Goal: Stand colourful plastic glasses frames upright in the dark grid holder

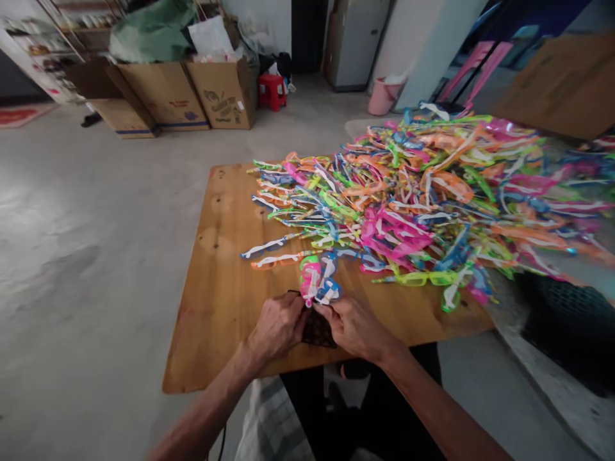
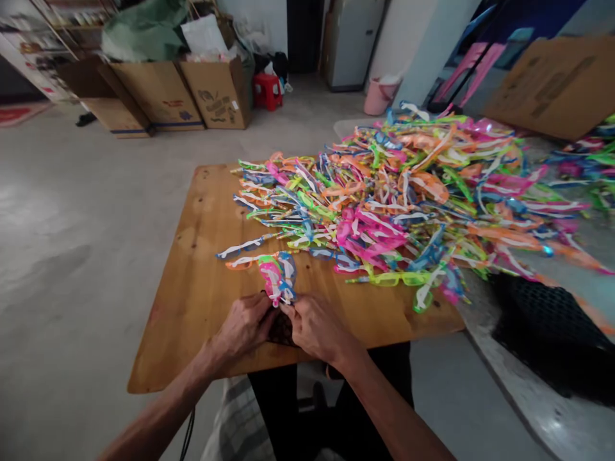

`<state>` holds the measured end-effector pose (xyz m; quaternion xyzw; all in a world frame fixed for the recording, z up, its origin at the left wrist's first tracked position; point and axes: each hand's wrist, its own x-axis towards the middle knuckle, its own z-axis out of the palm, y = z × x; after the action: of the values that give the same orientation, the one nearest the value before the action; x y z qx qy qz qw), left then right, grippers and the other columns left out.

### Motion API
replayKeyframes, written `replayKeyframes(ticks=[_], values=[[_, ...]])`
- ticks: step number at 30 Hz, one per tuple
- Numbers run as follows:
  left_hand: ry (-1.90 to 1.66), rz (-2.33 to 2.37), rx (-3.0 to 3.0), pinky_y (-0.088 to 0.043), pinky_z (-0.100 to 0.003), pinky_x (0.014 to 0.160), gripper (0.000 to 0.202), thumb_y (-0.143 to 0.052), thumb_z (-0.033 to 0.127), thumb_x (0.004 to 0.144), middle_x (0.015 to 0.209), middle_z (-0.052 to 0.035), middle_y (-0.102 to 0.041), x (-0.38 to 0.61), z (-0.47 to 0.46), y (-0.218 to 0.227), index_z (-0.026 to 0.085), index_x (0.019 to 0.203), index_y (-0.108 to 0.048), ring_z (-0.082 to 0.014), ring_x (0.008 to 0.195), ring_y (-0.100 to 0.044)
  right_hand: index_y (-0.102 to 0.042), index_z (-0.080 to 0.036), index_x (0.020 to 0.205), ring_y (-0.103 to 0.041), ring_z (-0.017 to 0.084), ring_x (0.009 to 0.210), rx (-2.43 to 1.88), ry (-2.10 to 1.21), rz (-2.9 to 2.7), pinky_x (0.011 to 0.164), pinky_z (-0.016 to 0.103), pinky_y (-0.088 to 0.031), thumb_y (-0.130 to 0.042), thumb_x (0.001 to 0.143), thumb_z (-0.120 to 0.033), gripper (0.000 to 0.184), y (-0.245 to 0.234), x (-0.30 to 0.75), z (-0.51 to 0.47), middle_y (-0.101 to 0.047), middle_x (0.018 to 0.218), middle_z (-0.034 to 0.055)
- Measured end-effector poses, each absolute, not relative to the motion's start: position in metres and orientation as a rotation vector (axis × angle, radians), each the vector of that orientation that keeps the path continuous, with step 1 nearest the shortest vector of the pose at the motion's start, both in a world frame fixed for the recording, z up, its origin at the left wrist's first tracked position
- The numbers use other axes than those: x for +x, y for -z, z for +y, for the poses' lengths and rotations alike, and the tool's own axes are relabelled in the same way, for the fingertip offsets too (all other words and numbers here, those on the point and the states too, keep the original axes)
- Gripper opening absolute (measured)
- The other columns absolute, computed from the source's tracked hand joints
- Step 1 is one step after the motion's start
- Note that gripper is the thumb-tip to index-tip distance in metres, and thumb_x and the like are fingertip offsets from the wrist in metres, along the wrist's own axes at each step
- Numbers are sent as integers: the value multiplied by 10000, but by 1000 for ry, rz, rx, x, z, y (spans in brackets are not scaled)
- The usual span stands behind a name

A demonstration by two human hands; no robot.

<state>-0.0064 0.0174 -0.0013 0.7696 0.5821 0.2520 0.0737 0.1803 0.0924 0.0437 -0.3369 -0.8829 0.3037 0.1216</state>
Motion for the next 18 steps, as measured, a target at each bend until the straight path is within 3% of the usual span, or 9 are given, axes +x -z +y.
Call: replayKeyframes(ticks=[5, 8, 10, 12, 14, 17, 18], values=[[-765, 1761, 2293, -468, -319, 633, 174, -484, 196, 968, 787, -77, -654, -5, 19, 5, 153, 853, -608, -207, 690, -628, -671, -143, 749, -615, 149, 652, -974, -940, -2507, 616, 263, -330, -469, 969, -204, 305, -42, 177, 92, -708, 719, 85], [-731, 1704, 2201, -506, -321, 692, 153, -502, 201, 952, 866, -90, -701, -10, 12, -3, 163, 915, -646, -221, 767, -673, -693, -134, 769, -596, 130, 633, -1005, -1090, -2455, 570, 228, -327, -484, 1000, -300, 354, -50, 182, 91, -684, 687, 42], [-719, 1681, 2038, -527, -314, 759, 189, -534, 235, 940, 982, -73, -732, -23, 6, -10, 199, 1080, -656, -215, 851, -696, -724, -145, 860, -594, 120, 625, -1005, -1125, -2489, 556, 205, -348, -540, 989, -399, 339, -55, 194, 93, -680, 692, 7], [-753, 1841, 1857, -529, -309, 715, 249, -571, 354, 933, 933, -46, -733, -44, 8, -17, 230, 1137, -643, -203, 774, -686, -724, -183, 1066, -624, 126, 677, -1159, -932, -2539, 610, 196, -407, -603, 957, -454, 316, -58, 214, 99, -710, 773, -6], [-634, 2129, 1855, -506, -335, 669, 345, -562, 393, 918, 882, -39, -714, -64, 17, -22, 239, 1221, -620, -224, 727, -662, -648, -199, 1273, -659, 165, 800, -1475, -582, -2491, 727, 232, -451, -583, 972, -397, 366, -56, 238, 107, -737, 911, 41], [-401, 2401, 2169, -482, -395, 861, 449, -536, 405, 928, 1248, -160, -622, -77, 35, -29, 184, 1314, -595, -321, 1090, -591, -554, -113, 1382, -657, 264, 967, -1748, -373, -2386, 838, 343, -450, -449, 988, -219, 422, -44, 267, 122, -711, 1054, 183], [-342, 2416, 2240, -460, -402, 909, 437, -532, 401, 930, 1256, -166, -609, -77, 41, -29, 173, 1293, -612, -326, 1118, -560, -544, -110, 1390, -656, 285, 979, -1772, -350, -2393, 848, 366, -449, -453, 977, -212, 435, -39, 272, 128, -707, 1058, 194]])
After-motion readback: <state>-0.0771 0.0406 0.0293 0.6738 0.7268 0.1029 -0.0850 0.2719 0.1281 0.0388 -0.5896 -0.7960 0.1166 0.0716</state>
